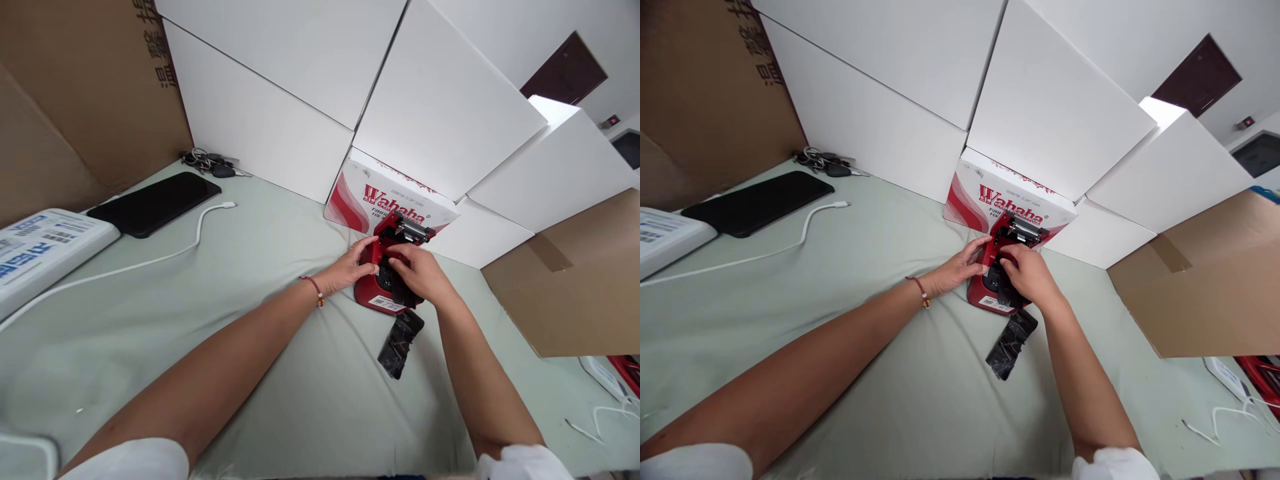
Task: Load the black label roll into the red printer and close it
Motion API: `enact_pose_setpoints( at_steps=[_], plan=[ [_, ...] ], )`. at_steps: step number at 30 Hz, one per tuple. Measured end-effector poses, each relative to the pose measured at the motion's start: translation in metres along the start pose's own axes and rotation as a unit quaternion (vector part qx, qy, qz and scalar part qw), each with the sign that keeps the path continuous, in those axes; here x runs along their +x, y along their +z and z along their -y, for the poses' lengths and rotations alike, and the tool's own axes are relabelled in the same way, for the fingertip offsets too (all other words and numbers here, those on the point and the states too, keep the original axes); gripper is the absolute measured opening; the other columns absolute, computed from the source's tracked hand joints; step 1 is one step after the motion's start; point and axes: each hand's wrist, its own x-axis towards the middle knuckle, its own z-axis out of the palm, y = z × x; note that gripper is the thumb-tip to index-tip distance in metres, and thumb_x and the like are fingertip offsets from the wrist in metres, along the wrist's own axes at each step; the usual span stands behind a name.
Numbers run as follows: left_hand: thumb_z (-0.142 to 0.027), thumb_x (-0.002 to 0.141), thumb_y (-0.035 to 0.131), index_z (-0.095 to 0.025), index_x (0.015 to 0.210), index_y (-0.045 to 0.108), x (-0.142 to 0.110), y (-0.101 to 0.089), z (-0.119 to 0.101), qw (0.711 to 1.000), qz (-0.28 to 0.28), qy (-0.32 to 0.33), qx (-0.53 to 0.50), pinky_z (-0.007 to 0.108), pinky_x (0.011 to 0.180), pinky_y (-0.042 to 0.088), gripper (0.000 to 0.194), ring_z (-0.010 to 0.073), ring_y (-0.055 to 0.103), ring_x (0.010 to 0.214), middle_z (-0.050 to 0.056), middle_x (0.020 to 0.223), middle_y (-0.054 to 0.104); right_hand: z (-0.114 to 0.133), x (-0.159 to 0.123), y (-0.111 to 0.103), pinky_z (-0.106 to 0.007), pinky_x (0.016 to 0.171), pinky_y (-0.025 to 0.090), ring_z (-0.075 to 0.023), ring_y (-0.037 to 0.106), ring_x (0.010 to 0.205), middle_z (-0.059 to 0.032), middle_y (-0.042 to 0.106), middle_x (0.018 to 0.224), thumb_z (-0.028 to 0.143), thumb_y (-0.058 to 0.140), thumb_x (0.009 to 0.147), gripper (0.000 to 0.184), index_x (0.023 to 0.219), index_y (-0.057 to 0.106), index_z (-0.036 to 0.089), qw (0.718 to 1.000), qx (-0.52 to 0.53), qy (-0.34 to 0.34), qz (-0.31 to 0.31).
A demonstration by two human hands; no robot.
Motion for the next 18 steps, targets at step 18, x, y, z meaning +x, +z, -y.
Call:
enact_pose_setpoints(
  at_steps=[18],
  plan=[
    [-0.034, 0.079, 0.078, -0.027, 0.163, 0.038, 0.002, -0.001, 0.0, 0.999, -0.04, -0.003, -0.007, 0.055, 0.139, 0.019, 0.094, 0.0337, 0.024, 0.169, 0.01, 0.178, 0.034, 0.001, -0.105, 0.09, -0.056, 0.122, 0.045, -0.0274, 0.063, 0.136, -0.0124, 0.069, 0.147, 0.008, 0.058, 0.099, 0.071, 0.165, 0.042, 0.029, 0.943, -0.021, -0.113, -0.311]
  ],
)
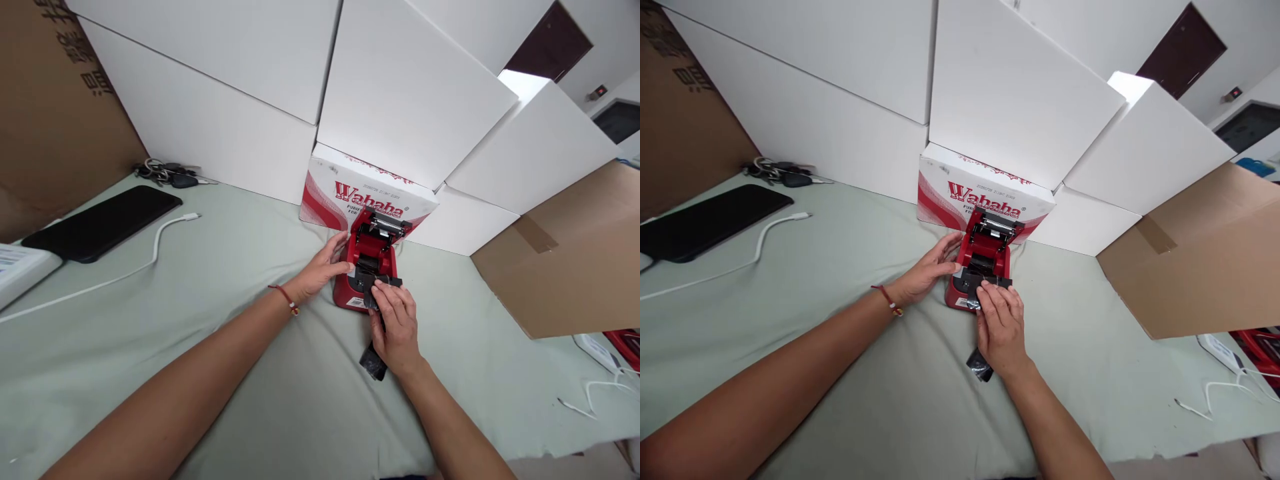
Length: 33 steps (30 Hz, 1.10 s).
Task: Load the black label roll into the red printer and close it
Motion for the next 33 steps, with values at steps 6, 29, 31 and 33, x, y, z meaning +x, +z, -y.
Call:
enact_pose_setpoints(
  at_steps=[6, 29, 31, 33],
  plan=[
    [-0.045, 0.089, 0.073, -0.025, 0.161, 0.044, 0.038, 0.014, -0.027, 0.99, -0.088, 0.034, 0.101, 0.054, 0.138, 0.018, 0.08, 0.0331, 0.027, 0.167, 0.011, 0.177, 0.036, -0.001, -0.002, 0.0, -0.056, 0.125, 0.043, -0.0265, 0.063, 0.137, -0.0106, 0.068, 0.15, 0.009, 0.057, 0.1, 0.075, 0.169, 0.037, 0.03, 1.0, 0.017, 0.007, 0.006],
    [-0.047, 0.109, 0.042, -0.026, 0.104, 0.085, -0.008, 0.01, -0.02, 0.932, -0.05, 0.224, 0.281, 0.054, 0.116, 0.051, 0.048, 0.0274, 0.072, 0.121, 0.009, 0.115, 0.084, 0.003, -0.002, -0.001, -0.054, 0.125, 0.042, -0.0256, 0.063, 0.135, -0.0094, 0.069, 0.148, 0.009, 0.055, 0.099, 0.075, 0.168, 0.037, 0.031, 0.999, 0.037, 0.028, 0.009],
    [-0.041, 0.103, 0.054, -0.027, 0.103, 0.084, -0.008, 0.008, -0.023, 0.934, -0.034, 0.211, 0.285, 0.054, 0.117, 0.05, 0.034, 0.0283, 0.071, 0.122, 0.008, 0.115, 0.084, 0.003, -0.002, -0.002, -0.054, 0.125, 0.042, -0.0257, 0.063, 0.135, -0.0094, 0.069, 0.149, 0.009, 0.055, 0.099, 0.075, 0.169, 0.036, 0.032, 0.999, 0.038, 0.028, 0.013],
    [-0.034, 0.096, 0.062, -0.027, 0.102, 0.083, -0.009, 0.006, -0.025, 0.942, -0.012, 0.192, 0.275, 0.054, 0.119, 0.048, 0.023, 0.0293, 0.069, 0.126, 0.007, 0.117, 0.083, 0.002, -0.002, -0.003, -0.055, 0.125, 0.042, -0.0259, 0.062, 0.136, -0.0096, 0.069, 0.149, 0.009, 0.056, 0.099, 0.076, 0.169, 0.036, 0.032, 0.999, 0.036, 0.025, 0.016]
  ],
)
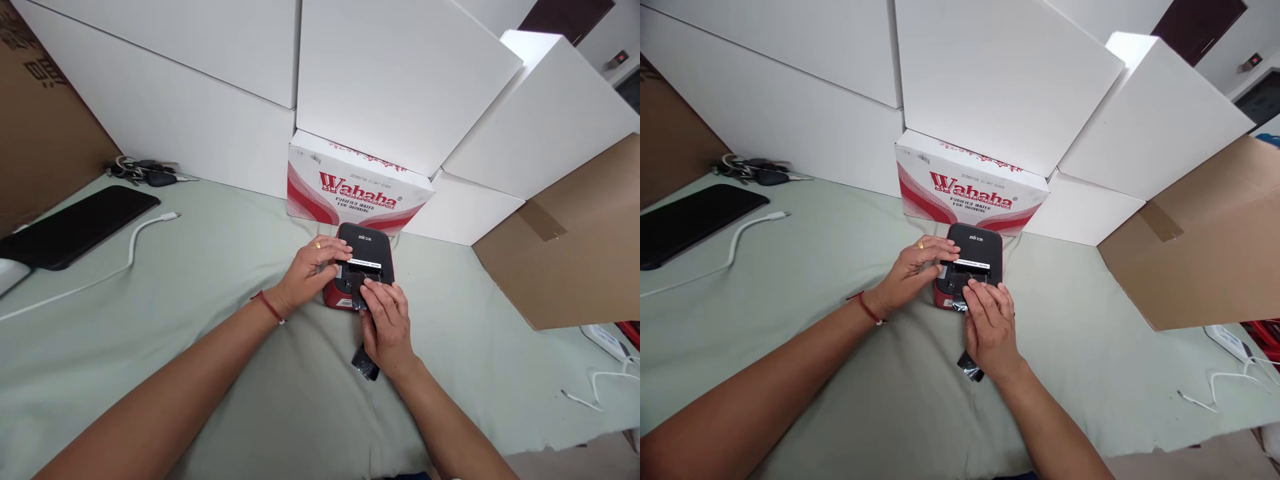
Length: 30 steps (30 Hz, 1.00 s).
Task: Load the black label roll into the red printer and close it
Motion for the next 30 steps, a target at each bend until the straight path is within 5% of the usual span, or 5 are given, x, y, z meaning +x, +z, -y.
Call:
enact_pose_setpoints(
  at_steps=[4, 11, 19, 24, 30],
  plan=[
    [-0.032, 0.096, 0.063, -0.029, 0.124, 0.078, -0.005, -0.003, 0.0, 0.996, 0.03, -0.057, -0.064, 0.053, 0.132, 0.034, 0.032, 0.0301, 0.051, 0.152, 0.007, 0.148, 0.069, 0.0, 0.0, -0.001, -0.056, 0.126, 0.041, -0.027, 0.061, 0.138, -0.0104, 0.068, 0.15, 0.008, 0.057, 0.099, 0.076, 0.168, 0.036, 0.031, 1.0, -0.003, -0.005, 0.004],
    [-0.036, 0.085, 0.074, -0.039, 0.171, 0.018, -0.008, 0.007, 0.018, 0.971, 0.002, -0.15, -0.184, 0.057, 0.139, 0.006, 0.103, 0.0298, -0.001, 0.173, 0.0, 0.185, 0.011, 0.001, 0.001, -0.001, -0.055, 0.126, 0.041, -0.0265, 0.061, 0.138, -0.01, 0.068, 0.151, 0.008, 0.057, 0.099, 0.076, 0.168, 0.037, 0.031, 1.0, 0.003, 0.0, 0.001],
    [-0.03, 0.084, 0.066, -0.035, 0.166, 0.027, -0.009, 0.016, 0.025, 0.952, 0.013, -0.171, -0.253, 0.051, 0.139, 0.019, 0.092, 0.0278, 0.016, 0.171, 0.002, 0.181, 0.026, 0.004, 0.013, -0.023, -0.059, 0.122, 0.045, -0.0295, 0.065, 0.133, -0.0128, 0.07, 0.145, 0.026, 0.059, 0.104, 0.047, 0.151, 0.058, 0.026, 0.997, 0.068, 0.008, 0.03],
    [-0.039, 0.091, 0.067, -0.026, 0.154, 0.042, -0.01, 0.018, 0.032, 0.944, 0.011, -0.165, -0.286, 0.049, 0.134, 0.03, 0.069, 0.0287, 0.038, 0.161, 0.011, 0.169, 0.045, -0.012, 0.059, -0.063, -0.041, 0.099, 0.06, -0.0249, 0.076, 0.109, -0.0087, 0.08, 0.12, 0.044, 0.052, 0.109, 0.033, 0.122, 0.075, 0.025, 0.958, 0.202, 0.158, 0.127],
    [-0.033, 0.084, 0.068, -0.023, 0.088, 0.054, -0.007, 0.016, 0.03, 0.955, -0.19, -0.217, -0.062, 0.032, 0.089, 0.049, 0.018, 0.0176, 0.059, 0.09, 0.001, 0.093, 0.063, -0.037, 0.137, -0.052, -0.033, 0.089, 0.057, -0.0209, 0.076, 0.096, -0.0047, 0.082, 0.113, 0.031, 0.06, 0.102, 0.025, 0.119, 0.077, 0.023, 0.92, 0.076, 0.193, 0.333]
  ],
)
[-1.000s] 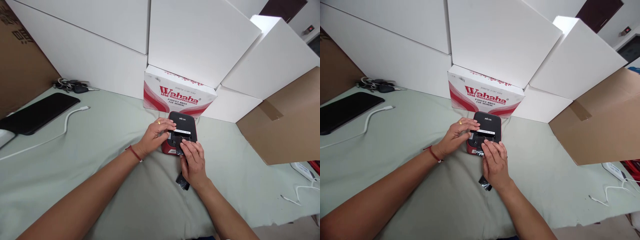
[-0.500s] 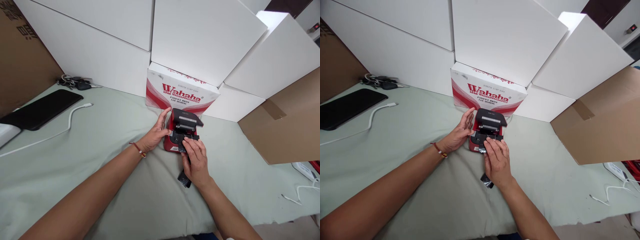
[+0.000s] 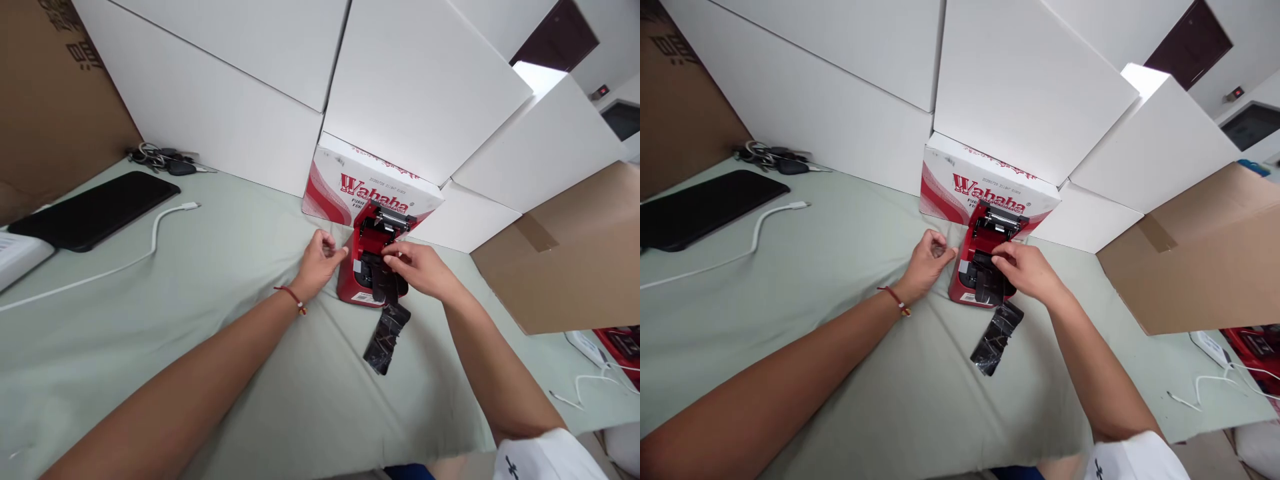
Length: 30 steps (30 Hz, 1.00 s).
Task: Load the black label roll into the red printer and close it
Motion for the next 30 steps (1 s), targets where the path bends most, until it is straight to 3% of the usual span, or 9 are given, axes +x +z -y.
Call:
enact_pose_setpoints(
  at_steps=[2, 5, 10, 16, 20, 24, 27, 30],
  plan=[
    [-0.021, 0.078, 0.062, -0.023, 0.067, 0.036, -0.001, -0.005, -0.005, 0.992, -0.043, -0.002, 0.116, 0.029, 0.069, 0.037, 0.028, 0.0141, 0.04, 0.067, -0.004, 0.067, 0.041, 0.004, 0.025, 0.001, -0.031, 0.092, 0.055, -0.0222, 0.074, 0.108, -0.0058, 0.08, 0.124, 0.026, 0.063, 0.1, 0.031, 0.128, 0.075, 0.023, 0.994, -0.091, 0.008, 0.06],
    [-0.013, 0.071, 0.056, -0.022, 0.056, 0.022, -0.001, -0.014, -0.012, 0.98, -0.036, -0.028, 0.194, 0.033, 0.061, 0.021, 0.038, 0.014, 0.023, 0.06, -0.004, 0.059, 0.02, 0.01, 0.05, 0.007, -0.029, 0.092, 0.053, -0.0246, 0.072, 0.115, -0.0061, 0.079, 0.132, 0.021, 0.072, 0.094, 0.041, 0.134, 0.074, 0.025, 0.976, -0.176, 0.013, 0.13],
    [-0.008, 0.063, 0.055, -0.022, 0.053, 0.022, 0.006, -0.023, -0.018, 0.976, -0.038, -0.062, 0.207, 0.035, 0.061, 0.016, 0.038, 0.0146, 0.019, 0.058, -0.004, 0.057, 0.015, 0.012, 0.07, 0.017, -0.027, 0.078, 0.049, -0.0243, 0.074, 0.102, -0.0067, 0.082, 0.119, 0.016, 0.076, 0.088, 0.038, 0.124, 0.079, 0.023, 0.961, -0.217, 0.045, 0.166],
    [-0.006, 0.063, 0.055, -0.022, 0.052, 0.025, 0.005, -0.022, -0.022, 0.972, -0.019, -0.075, 0.22, 0.036, 0.061, 0.015, 0.036, 0.0156, 0.023, 0.058, -0.003, 0.057, 0.018, 0.01, 0.073, 0.022, -0.028, 0.07, 0.043, -0.0254, 0.072, 0.098, -0.0103, 0.081, 0.11, 0.02, 0.078, 0.086, 0.024, 0.11, 0.078, 0.018, 0.961, -0.237, 0.08, 0.115],
    [-0.005, 0.064, 0.056, -0.022, 0.052, 0.025, 0.004, -0.023, -0.025, 0.97, -0.011, -0.077, 0.23, 0.035, 0.06, 0.017, 0.037, 0.0157, 0.024, 0.057, -0.003, 0.056, 0.02, 0.018, 0.054, 0.013, -0.028, 0.07, 0.043, -0.0228, 0.07, 0.095, -0.0088, 0.079, 0.109, 0.024, 0.074, 0.091, 0.022, 0.112, 0.073, 0.019, 0.971, -0.213, 0.089, 0.062],
    [-0.007, 0.068, 0.058, -0.023, 0.051, 0.028, 0.004, -0.023, -0.025, 0.966, -0.008, -0.08, 0.245, 0.035, 0.059, 0.02, 0.038, 0.0158, 0.029, 0.055, -0.003, 0.053, 0.026, 0.022, 0.009, -0.01, -0.029, 0.074, 0.049, -0.0186, 0.068, 0.086, -0.006, 0.077, 0.114, 0.035, 0.066, 0.097, 0.023, 0.115, 0.068, 0.022, 0.988, -0.131, 0.082, 0.013],
    [-0.015, 0.078, 0.061, -0.023, 0.052, 0.035, 0.003, -0.021, -0.022, 0.964, -0.015, -0.08, 0.254, 0.034, 0.06, 0.024, 0.037, 0.0164, 0.039, 0.056, -0.002, 0.053, 0.037, 0.009, -0.033, -0.039, -0.032, 0.079, 0.053, -0.0208, 0.069, 0.09, -0.0059, 0.077, 0.115, 0.051, 0.068, 0.094, 0.033, 0.114, 0.069, 0.024, 0.997, 0.024, 0.063, -0.041],
    [-0.037, 0.096, 0.055, -0.023, 0.056, 0.049, 0.003, -0.02, -0.02, 0.962, -0.031, -0.076, 0.259, 0.033, 0.061, 0.03, 0.043, 0.0183, 0.052, 0.061, 0.001, 0.057, 0.052, -0.018, -0.067, -0.065, -0.034, 0.082, 0.053, -0.0244, 0.068, 0.097, -0.0081, 0.077, 0.111, 0.064, 0.073, 0.088, 0.048, 0.114, 0.071, 0.023, 0.989, 0.095, 0.09, -0.065]
  ],
)
